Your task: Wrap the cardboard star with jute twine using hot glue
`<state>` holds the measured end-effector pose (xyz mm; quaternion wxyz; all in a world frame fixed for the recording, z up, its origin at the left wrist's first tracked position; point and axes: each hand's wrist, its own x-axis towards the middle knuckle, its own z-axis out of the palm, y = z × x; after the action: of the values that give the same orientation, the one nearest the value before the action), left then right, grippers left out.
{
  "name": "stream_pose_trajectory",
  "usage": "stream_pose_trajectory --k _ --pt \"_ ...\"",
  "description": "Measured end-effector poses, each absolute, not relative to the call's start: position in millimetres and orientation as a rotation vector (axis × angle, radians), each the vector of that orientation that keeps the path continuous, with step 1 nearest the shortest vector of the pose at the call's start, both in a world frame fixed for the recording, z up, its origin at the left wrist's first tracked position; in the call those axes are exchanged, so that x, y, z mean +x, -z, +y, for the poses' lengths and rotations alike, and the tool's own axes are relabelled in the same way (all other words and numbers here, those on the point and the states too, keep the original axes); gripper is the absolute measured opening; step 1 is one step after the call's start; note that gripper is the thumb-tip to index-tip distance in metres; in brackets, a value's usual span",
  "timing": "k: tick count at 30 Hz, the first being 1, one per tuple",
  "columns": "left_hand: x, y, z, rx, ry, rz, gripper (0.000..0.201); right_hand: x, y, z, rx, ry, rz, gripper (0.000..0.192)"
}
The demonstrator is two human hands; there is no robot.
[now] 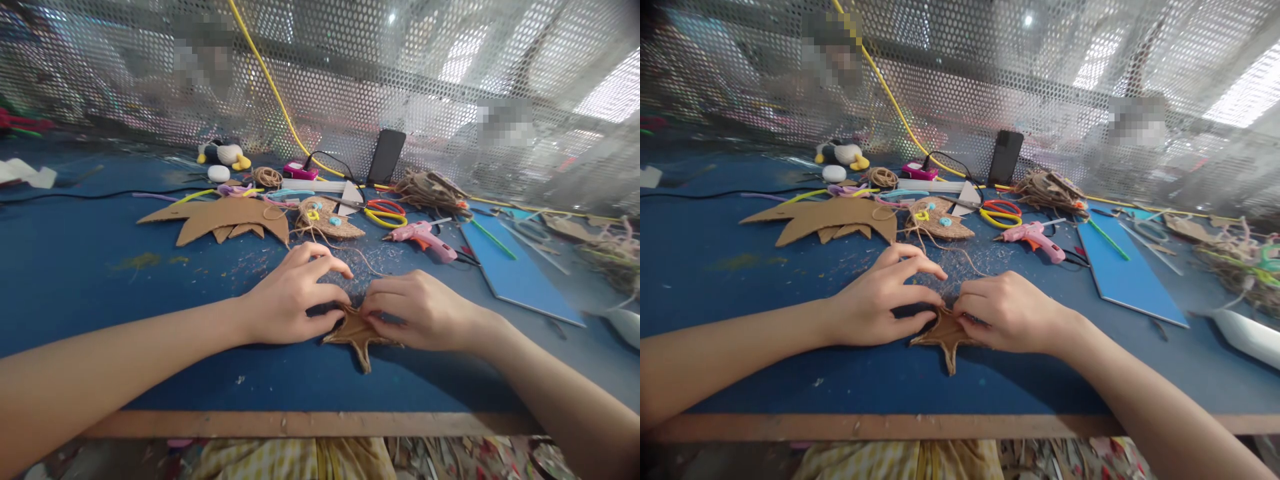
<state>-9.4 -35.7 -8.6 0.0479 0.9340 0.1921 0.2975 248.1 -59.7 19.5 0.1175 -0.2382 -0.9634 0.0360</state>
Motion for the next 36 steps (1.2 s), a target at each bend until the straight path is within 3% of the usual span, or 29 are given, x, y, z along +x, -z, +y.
stream_pose_trajectory --k 11,17,23,36 --pt "-8 11 -35 2.845 -0.761 0.667 0.021 257 -25 -55 -0.734 -0.465 -2.763 0.019" --pt "-9 11 -34 2.820 -0.709 0.649 0.026 261 -24 -52 -0.769 -0.506 -2.764 0.015" --pt "-8 7 -37 2.808 -0.651 0.655 0.053 263 -25 -51 -0.765 -0.544 -2.746 0.018" --pt "-9 8 -37 2.826 -0.573 0.667 0.043 268 -19 -45 -0.724 -0.449 -2.791 0.019"
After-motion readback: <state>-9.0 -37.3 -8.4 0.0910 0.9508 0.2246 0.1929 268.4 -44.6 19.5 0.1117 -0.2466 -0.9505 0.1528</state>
